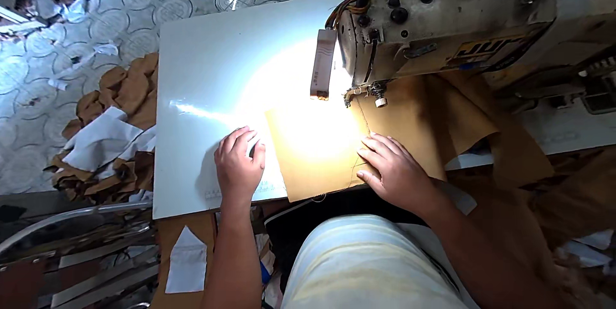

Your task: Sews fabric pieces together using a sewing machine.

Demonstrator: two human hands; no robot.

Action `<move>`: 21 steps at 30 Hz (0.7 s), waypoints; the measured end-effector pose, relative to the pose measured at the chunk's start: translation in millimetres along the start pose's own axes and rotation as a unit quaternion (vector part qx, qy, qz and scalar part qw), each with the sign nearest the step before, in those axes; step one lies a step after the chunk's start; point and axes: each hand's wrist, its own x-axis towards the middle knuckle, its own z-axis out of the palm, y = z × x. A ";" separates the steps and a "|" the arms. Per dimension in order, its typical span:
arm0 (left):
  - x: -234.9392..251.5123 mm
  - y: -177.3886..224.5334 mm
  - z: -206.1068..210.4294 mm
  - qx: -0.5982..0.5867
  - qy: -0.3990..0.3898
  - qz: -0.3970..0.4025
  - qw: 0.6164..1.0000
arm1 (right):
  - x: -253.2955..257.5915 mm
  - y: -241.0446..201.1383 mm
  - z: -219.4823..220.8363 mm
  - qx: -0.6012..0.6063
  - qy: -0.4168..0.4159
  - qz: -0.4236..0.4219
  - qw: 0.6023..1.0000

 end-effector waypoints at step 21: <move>5.8 129.2 45.3 -0.039 -0.160 0.231 0.959 | -15.6 2.5 20.2 0.051 0.071 -0.067 0.994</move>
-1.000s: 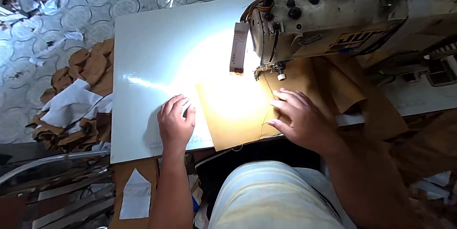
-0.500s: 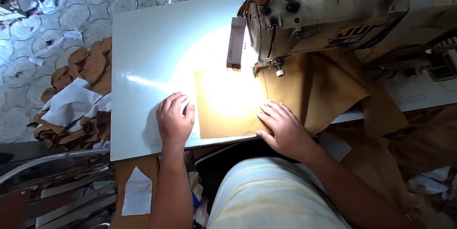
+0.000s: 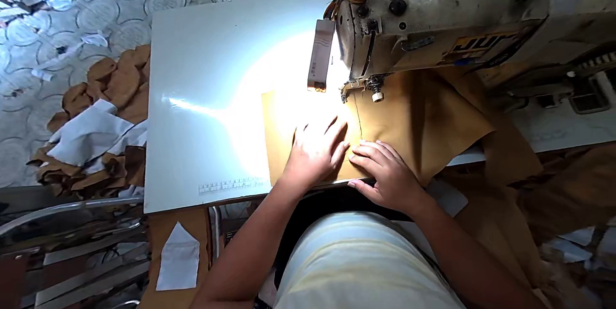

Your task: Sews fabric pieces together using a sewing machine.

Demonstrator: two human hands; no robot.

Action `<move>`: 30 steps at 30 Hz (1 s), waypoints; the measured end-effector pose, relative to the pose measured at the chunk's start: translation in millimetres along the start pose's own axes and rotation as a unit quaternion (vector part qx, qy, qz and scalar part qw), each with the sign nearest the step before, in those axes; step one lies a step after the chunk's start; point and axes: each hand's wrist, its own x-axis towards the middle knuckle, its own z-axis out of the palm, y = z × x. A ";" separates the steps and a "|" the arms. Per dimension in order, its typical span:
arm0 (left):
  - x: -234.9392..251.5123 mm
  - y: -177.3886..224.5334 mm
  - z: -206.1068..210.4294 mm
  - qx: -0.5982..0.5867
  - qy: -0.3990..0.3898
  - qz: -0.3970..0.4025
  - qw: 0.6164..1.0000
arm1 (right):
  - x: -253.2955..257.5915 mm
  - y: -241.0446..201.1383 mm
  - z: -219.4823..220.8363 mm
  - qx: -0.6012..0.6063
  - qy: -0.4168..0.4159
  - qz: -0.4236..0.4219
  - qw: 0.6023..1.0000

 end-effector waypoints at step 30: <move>2.6 -20.1 -5.6 0.000 -0.040 0.065 0.997 | 5.8 -16.7 2.9 -0.013 0.015 0.007 1.000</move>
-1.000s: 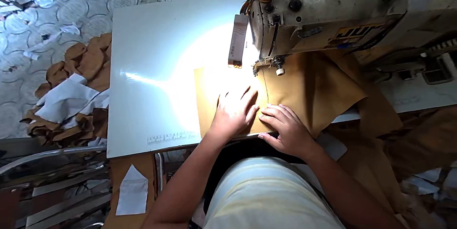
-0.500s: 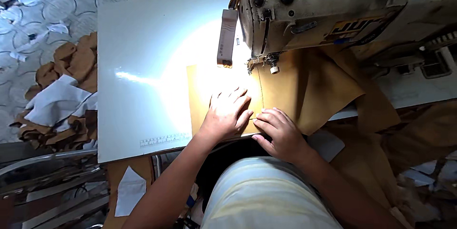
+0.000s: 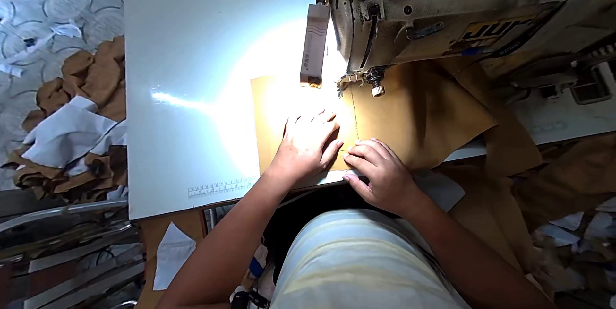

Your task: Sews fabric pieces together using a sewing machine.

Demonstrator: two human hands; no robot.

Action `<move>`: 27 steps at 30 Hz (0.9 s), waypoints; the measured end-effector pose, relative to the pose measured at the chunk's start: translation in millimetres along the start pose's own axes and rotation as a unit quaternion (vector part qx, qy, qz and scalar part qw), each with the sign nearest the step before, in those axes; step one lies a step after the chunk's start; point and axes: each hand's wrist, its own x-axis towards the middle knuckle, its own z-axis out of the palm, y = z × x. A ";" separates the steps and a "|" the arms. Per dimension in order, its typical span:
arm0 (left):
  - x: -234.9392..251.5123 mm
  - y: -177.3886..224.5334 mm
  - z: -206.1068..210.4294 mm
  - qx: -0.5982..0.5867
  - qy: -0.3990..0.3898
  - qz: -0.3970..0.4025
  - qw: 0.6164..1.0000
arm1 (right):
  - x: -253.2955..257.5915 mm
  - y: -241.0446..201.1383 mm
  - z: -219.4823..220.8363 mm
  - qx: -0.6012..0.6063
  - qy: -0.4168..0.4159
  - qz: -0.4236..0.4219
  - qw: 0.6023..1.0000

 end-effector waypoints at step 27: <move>58.9 -61.7 0.6 -0.015 0.041 -0.004 0.999 | 70.5 36.2 -1.9 -0.016 -0.005 -0.008 1.000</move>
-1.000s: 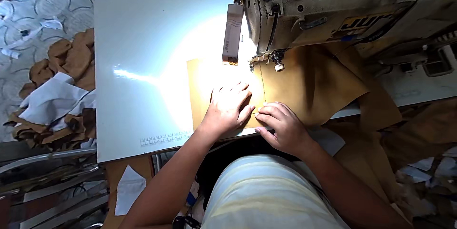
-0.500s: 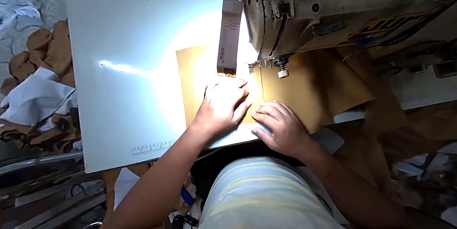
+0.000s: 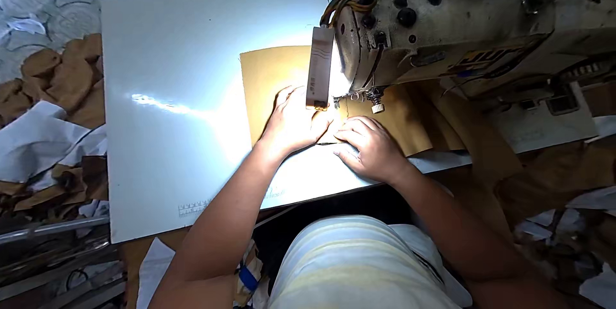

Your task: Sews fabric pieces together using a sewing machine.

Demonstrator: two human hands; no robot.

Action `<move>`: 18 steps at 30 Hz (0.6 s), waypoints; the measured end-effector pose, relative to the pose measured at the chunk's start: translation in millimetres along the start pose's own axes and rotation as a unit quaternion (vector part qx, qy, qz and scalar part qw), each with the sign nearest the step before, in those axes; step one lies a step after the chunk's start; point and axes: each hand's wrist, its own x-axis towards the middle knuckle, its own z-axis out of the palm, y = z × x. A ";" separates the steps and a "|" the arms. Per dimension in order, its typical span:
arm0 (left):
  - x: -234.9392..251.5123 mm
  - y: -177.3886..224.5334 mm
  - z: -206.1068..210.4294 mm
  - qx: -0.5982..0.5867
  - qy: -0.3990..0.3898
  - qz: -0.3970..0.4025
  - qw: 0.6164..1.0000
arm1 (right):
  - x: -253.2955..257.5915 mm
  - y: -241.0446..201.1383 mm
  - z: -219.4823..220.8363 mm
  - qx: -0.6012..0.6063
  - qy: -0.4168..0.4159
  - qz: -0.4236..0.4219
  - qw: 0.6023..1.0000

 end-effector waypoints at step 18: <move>10.4 -2.7 -1.0 0.048 -0.022 -0.002 0.999 | 1.7 -4.7 8.5 -0.041 0.025 0.030 0.998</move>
